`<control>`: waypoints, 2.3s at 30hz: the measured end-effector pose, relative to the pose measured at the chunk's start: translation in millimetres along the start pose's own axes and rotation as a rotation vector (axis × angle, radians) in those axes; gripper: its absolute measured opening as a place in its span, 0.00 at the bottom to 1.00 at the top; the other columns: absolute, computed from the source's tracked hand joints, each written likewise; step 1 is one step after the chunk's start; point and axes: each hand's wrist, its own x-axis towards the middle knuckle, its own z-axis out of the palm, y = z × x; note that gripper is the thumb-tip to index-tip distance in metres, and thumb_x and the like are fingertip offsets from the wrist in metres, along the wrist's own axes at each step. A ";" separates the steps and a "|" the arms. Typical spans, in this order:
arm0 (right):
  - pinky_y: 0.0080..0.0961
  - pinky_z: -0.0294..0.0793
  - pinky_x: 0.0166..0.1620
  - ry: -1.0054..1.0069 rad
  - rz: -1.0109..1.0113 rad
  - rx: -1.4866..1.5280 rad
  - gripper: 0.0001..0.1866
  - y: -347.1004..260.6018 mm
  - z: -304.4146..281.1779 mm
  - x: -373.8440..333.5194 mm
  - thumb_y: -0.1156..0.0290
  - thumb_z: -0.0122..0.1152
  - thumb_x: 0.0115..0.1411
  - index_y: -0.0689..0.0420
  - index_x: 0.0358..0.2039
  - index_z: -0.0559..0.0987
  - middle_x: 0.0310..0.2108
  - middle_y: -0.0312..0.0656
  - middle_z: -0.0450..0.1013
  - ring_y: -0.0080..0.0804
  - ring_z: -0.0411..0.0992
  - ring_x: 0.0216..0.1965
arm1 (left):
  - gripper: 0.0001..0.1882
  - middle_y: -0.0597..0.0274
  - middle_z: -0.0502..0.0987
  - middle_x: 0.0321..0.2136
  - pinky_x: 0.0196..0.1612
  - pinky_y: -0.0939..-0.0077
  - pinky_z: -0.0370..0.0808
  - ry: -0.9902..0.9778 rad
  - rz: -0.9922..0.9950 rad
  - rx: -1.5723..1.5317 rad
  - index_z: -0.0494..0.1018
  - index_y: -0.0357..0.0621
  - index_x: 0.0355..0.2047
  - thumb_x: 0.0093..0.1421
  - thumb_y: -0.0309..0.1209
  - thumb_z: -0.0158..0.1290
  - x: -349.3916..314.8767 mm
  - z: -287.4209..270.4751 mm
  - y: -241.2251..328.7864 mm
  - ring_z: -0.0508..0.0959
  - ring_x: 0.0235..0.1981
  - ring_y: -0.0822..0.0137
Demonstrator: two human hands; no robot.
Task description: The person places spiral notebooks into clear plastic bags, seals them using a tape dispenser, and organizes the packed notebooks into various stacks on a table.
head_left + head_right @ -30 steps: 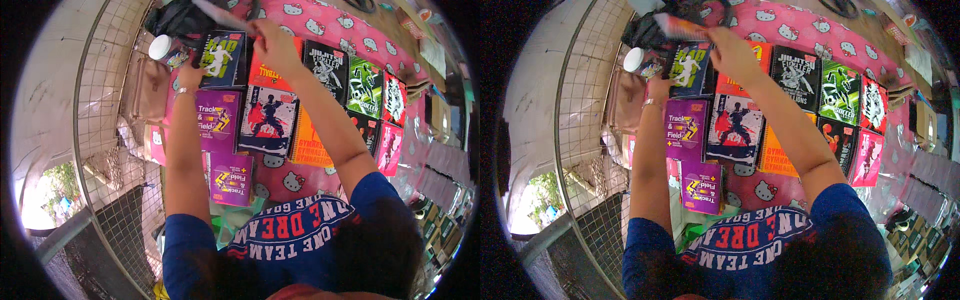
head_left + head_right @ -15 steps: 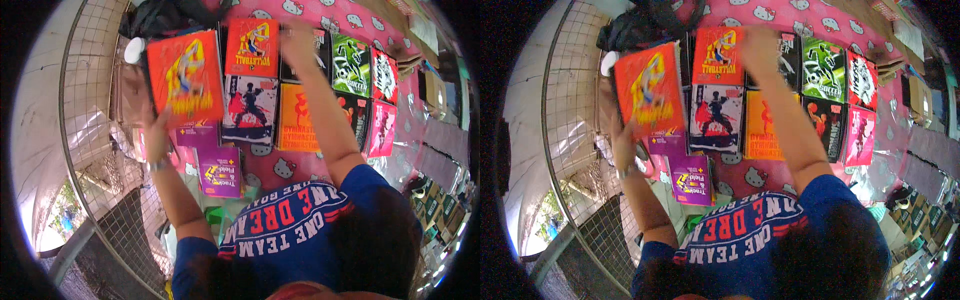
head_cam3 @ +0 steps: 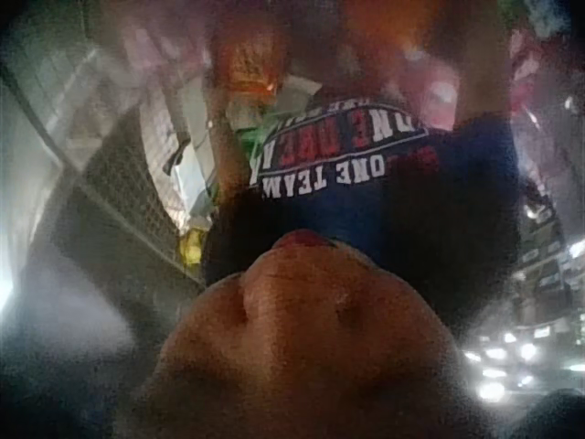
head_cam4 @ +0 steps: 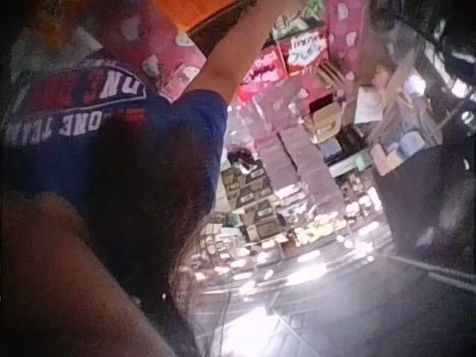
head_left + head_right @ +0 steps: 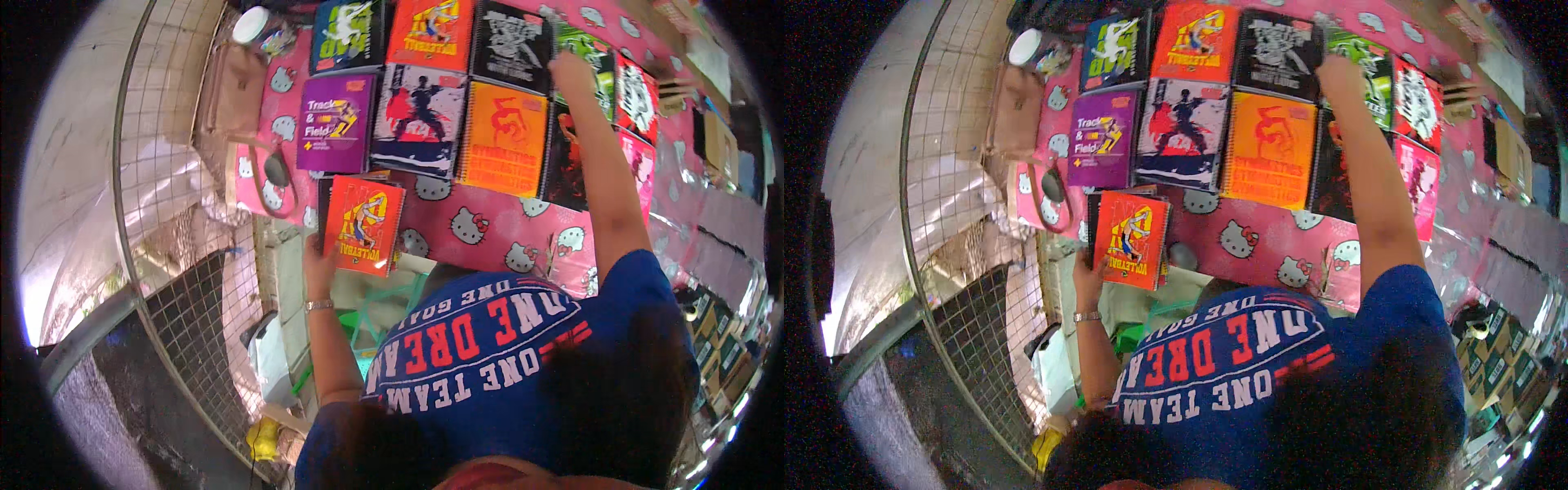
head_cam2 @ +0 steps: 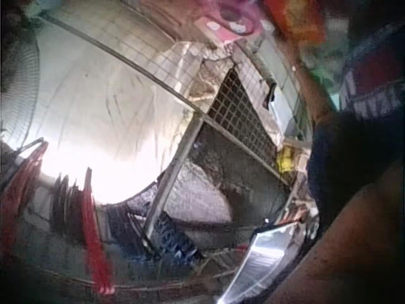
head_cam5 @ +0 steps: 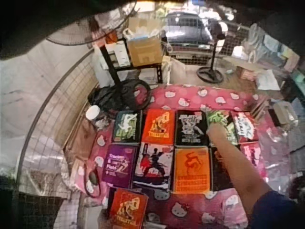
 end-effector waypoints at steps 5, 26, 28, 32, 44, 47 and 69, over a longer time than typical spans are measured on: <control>0.43 0.74 0.42 0.259 0.043 0.238 0.13 14.9 -48.0 23.4 0.70 0.54 0.51 0.62 0.35 0.76 0.36 0.53 0.75 0.52 0.74 0.39 | 0.24 0.48 0.74 0.42 0.49 0.71 0.70 0.269 -0.006 0.838 0.67 0.34 0.49 0.54 0.31 0.58 14.0 20.0 21.8 0.74 0.44 0.62; 0.45 0.71 0.48 0.114 0.391 0.167 0.29 167.3 40.4 -87.9 0.48 0.50 0.57 0.65 0.43 0.72 0.44 0.59 0.70 0.55 0.70 0.48 | 0.42 0.44 0.64 0.52 0.55 0.54 0.62 0.230 0.221 0.577 0.53 0.41 0.60 0.46 0.39 0.57 143.5 335.8 427.1 0.64 0.55 0.50; 0.46 0.71 0.49 -0.055 0.389 0.143 0.33 180.6 42.7 -84.1 0.46 0.55 0.53 0.65 0.46 0.71 0.46 0.59 0.69 0.55 0.69 0.48 | 0.39 0.44 0.64 0.54 0.54 0.57 0.63 0.237 0.084 0.588 0.58 0.43 0.58 0.45 0.38 0.57 143.2 346.1 435.7 0.64 0.57 0.50; 0.43 0.72 0.48 -0.123 0.197 0.148 0.32 150.1 10.9 -57.3 0.46 0.58 0.50 0.65 0.42 0.74 0.44 0.59 0.71 0.52 0.72 0.45 | 0.31 0.42 0.71 0.48 0.50 0.61 0.68 0.135 0.223 0.658 0.68 0.39 0.49 0.44 0.37 0.57 232.9 289.8 410.1 0.72 0.51 0.52; 0.35 0.73 0.41 0.529 0.115 0.619 0.12 241.5 -85.1 -153.0 0.71 0.55 0.53 0.55 0.39 0.74 0.35 0.49 0.75 0.45 0.75 0.37 | 0.24 0.49 0.67 0.54 0.56 0.71 0.65 -0.076 0.663 -0.421 0.67 0.33 0.53 0.55 0.27 0.53 32.1 76.7 349.3 0.70 0.53 0.61; 0.32 0.70 0.48 0.450 -0.132 0.777 0.15 280.6 -26.6 -198.5 0.79 0.51 0.52 0.52 0.40 0.76 0.42 0.46 0.74 0.42 0.72 0.46 | 0.27 0.58 0.71 0.51 0.56 0.71 0.64 -0.107 0.494 -0.549 0.67 0.35 0.54 0.50 0.25 0.52 14.0 10.3 255.1 0.71 0.51 0.63; 0.35 0.74 0.39 0.109 0.139 0.394 0.25 165.0 -52.2 -301.2 0.79 0.53 0.56 0.48 0.55 0.70 0.45 0.50 0.73 0.43 0.75 0.39 | 0.27 0.53 0.75 0.43 0.43 0.72 0.71 0.125 0.315 -0.140 0.67 0.35 0.50 0.47 0.22 0.56 47.0 13.3 2.1 0.74 0.40 0.64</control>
